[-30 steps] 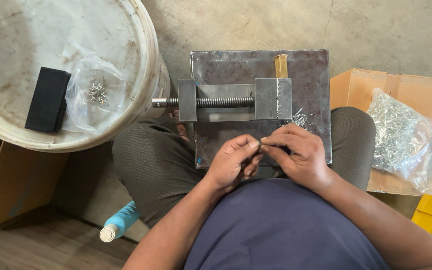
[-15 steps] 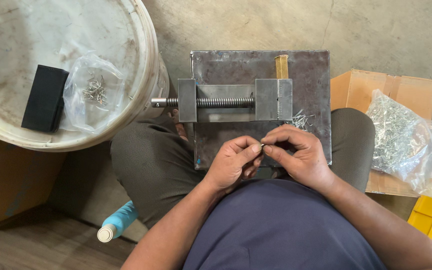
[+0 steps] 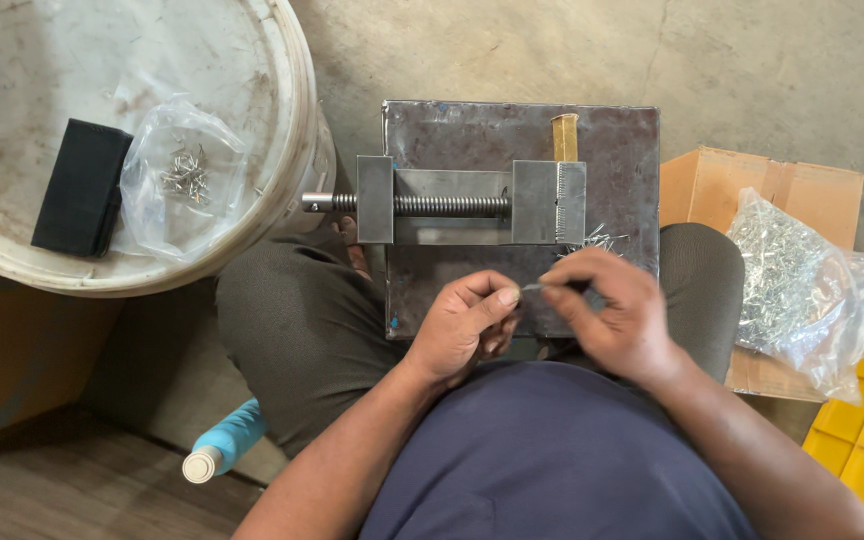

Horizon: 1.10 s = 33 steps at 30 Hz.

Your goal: The person sits on the floor and uses a bench vise to assemble small metal hardware components. They pick up individual pieces from a pile on the vise base, insert them into the vise jaws, and tighten the screw to secure them. The person occasionally adjusts the vise and handles the small metal parts with both hands.

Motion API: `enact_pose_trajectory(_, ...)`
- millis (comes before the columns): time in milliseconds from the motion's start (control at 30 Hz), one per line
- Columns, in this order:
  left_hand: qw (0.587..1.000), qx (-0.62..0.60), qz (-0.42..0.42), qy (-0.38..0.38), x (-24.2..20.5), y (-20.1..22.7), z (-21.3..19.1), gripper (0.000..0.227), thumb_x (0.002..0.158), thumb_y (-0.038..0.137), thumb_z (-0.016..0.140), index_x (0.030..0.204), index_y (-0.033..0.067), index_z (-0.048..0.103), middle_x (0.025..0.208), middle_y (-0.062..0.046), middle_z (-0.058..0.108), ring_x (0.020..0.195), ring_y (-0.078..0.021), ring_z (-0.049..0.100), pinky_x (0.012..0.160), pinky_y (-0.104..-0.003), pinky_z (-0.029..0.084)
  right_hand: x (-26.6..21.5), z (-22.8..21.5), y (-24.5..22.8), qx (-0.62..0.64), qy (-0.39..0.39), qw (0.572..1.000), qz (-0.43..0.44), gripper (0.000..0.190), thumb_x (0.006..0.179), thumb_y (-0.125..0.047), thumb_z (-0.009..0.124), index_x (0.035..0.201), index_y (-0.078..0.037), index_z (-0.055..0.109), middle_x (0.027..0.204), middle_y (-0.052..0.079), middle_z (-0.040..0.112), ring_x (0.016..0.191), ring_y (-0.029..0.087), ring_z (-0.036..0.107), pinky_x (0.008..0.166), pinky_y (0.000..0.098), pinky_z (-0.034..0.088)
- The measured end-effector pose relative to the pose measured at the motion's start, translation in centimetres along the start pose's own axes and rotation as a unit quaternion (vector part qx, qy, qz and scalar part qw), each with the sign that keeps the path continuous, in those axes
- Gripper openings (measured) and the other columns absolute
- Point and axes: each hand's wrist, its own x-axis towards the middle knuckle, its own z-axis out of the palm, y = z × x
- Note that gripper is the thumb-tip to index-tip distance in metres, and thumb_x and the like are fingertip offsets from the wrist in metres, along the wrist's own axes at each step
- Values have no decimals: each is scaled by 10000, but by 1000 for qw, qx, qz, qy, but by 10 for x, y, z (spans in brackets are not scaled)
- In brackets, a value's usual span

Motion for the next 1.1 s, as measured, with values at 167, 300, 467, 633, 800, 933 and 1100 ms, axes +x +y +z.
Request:
enact_pose_trajectory(167, 1000, -9, -2, 9, -1, 3, 0, 230, 1027, 254, 658, 1052, 27, 634, 748, -51, 594, 531, -62, 462, 475, -229, 376, 19, -20, -8, -151, 42, 988, -15, 105, 955, -45, 767, 1017, -20, 686, 962, 112, 709, 846, 228, 700, 735, 331, 556)
enact_pose_trajectory(300, 1000, -8, 5, -1, -1, 4, 1, 231, 1018, 256, 665, 1080, 36, 633, 776, -56, 607, 548, -60, 472, 490, -225, 377, 26, -21, -15, -175, 20, 984, -2, 92, 933, -32, 762, 997, -33, 696, 952, 101, 702, 853, 248, 700, 730, 343, 546)
enact_pose_trajectory(467, 1000, -18, 6, -11, -2, 5, 0, 229, 1026, 257, 670, 1093, 41, 631, 781, -51, 600, 540, -48, 463, 495, -219, 375, 29, -18, -18, -190, 10, 982, 7, 93, 926, -41, 771, 991, -40, 705, 945, 93, 704, 835, 234, 700, 707, 337, 544)
enact_pose_trajectory(633, 1000, -2, -2, -11, -2, 7, 1, 241, 1027, 272, 666, 1097, 45, 628, 784, -42, 595, 536, -40, 457, 496, -216, 378, 30, -17, -15, -196, 7, 981, 2, 95, 933, -52, 777, 998, -41, 708, 933, 87, 703, 796, 209, 704, 670, 317, 546)
enact_pose_trajectory(800, 1000, 2, -2, -10, -3, 8, 2, 246, 1025, 280, 666, 1094, 47, 627, 782, -36, 591, 536, -37, 456, 491, -213, 376, 31, -17, -14, -199, 7, 980, -5, 99, 931, -50, 773, 1004, -43, 708, 945, 90, 702, 793, 212, 702, 668, 317, 546)
enact_pose_trajectory(933, 1000, 5, -1, -11, -3, 8, 3, 245, 1026, 281, 665, 1091, 48, 625, 783, -36, 592, 537, -37, 458, 491, -214, 376, 31, -18, -15, -200, 4, 980, -10, 98, 935, -50, 773, 1004, -42, 704, 953, 89, 702, 799, 220, 702, 676, 323, 545)
enact_pose_trajectory(1100, 1000, 8, 0, -11, -2, 8, 3, 246, 1024, 280, 665, 1093, 47, 627, 782, -37, 594, 535, -36, 457, 492, -214, 379, 33, -20, -15, -216, -14, 976, -18, 108, 916, -47, 767, 1006, -44, 707, 959, 82, 701, 803, 227, 703, 685, 331, 549)
